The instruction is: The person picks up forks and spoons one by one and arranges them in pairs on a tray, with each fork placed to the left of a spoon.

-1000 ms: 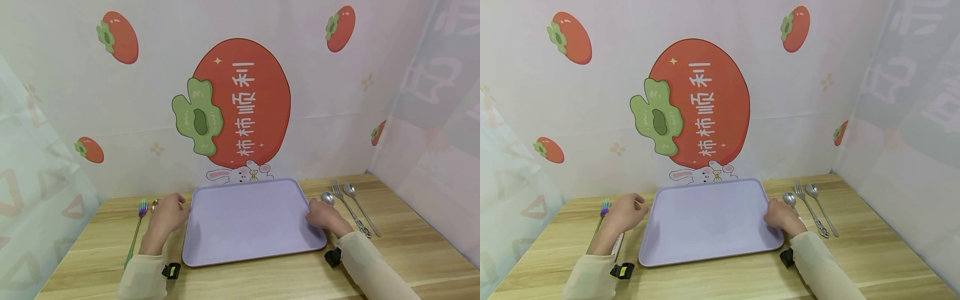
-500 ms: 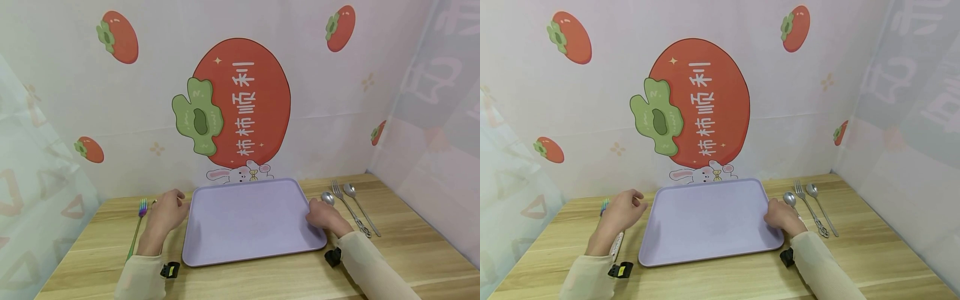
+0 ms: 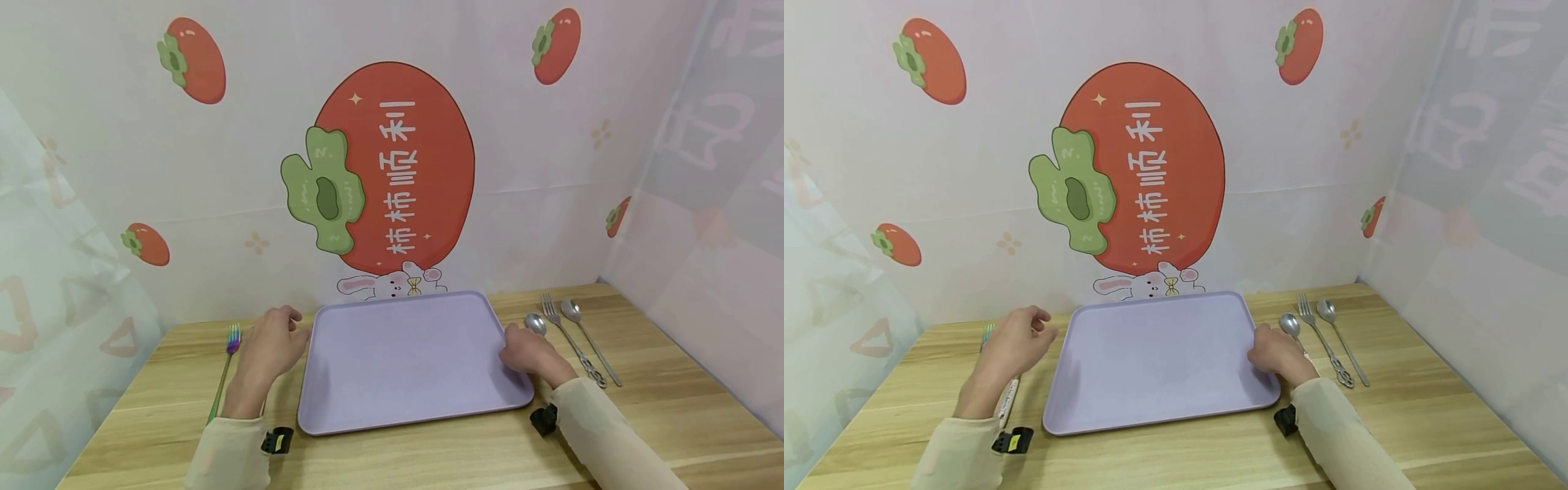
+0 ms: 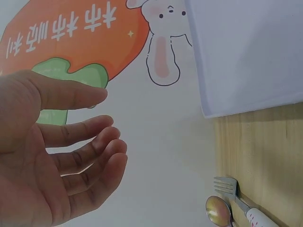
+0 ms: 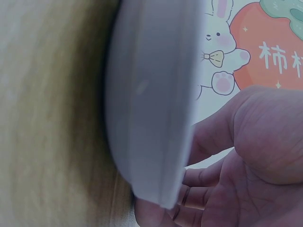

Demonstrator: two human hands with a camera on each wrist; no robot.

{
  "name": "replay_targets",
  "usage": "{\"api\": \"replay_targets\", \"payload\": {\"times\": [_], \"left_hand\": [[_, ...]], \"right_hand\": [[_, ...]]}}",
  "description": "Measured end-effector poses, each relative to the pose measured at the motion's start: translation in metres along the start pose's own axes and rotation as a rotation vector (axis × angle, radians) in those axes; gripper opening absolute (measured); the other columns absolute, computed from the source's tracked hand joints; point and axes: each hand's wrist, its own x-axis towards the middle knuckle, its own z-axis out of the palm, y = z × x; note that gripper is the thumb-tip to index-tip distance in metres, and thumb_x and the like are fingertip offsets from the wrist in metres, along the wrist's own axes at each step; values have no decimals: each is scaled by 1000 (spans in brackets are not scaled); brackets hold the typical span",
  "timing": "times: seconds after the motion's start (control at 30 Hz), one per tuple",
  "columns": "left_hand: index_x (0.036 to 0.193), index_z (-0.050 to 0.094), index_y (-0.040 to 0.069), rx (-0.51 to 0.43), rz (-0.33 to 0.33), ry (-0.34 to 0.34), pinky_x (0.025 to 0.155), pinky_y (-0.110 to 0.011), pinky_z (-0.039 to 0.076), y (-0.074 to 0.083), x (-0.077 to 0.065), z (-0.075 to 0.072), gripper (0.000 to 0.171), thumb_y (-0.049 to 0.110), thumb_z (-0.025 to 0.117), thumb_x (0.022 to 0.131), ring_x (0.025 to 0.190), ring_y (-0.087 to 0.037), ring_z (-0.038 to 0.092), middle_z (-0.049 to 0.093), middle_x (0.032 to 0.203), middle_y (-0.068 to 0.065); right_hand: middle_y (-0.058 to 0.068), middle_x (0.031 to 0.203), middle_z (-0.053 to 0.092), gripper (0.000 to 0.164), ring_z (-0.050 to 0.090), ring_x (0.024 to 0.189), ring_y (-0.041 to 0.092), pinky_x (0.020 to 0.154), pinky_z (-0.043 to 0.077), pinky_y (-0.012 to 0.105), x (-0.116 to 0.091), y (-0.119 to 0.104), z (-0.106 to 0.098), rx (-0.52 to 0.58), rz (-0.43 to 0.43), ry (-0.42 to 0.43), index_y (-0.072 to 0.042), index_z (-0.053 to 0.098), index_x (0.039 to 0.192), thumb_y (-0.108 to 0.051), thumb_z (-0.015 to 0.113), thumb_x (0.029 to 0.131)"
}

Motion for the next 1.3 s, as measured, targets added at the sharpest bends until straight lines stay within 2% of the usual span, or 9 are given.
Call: {"api": "replay_targets", "payload": {"times": [0.23,0.5,0.8,1.13,1.3], "left_hand": [[116,66,-5,8,35,4,73,-50,51,1,0,-2,33,19,64,93,92,-36,64,65,104,-19],[115,66,-7,18,53,13,76,-52,51,-4,1,-3,33,18,67,92,92,-38,64,65,104,-21],[118,64,-6,19,16,10,79,-54,51,-12,0,-7,36,19,65,92,99,-40,63,65,109,-22],[116,64,-10,8,28,18,77,-53,51,-19,1,-8,35,16,65,92,93,-39,62,64,105,-25],[118,62,-11,15,24,6,78,-55,51,-23,2,-10,37,17,64,93,96,-42,62,63,107,-27]], "right_hand": [[15,81,55,28,55,68,26,58,44,35,1,1,1,-1,2,0,14,51,109,-5,53,89],[14,80,55,30,55,68,26,57,44,35,1,2,2,4,3,-6,15,51,111,-5,53,89],[15,81,55,30,55,68,26,57,44,35,2,3,2,2,-6,-2,16,50,111,-5,53,89],[15,81,55,31,55,67,26,57,44,34,3,3,1,4,2,-13,17,50,112,-4,52,89],[15,81,55,32,54,67,26,56,43,34,3,3,0,5,1,-17,17,50,113,-4,52,90]]}}
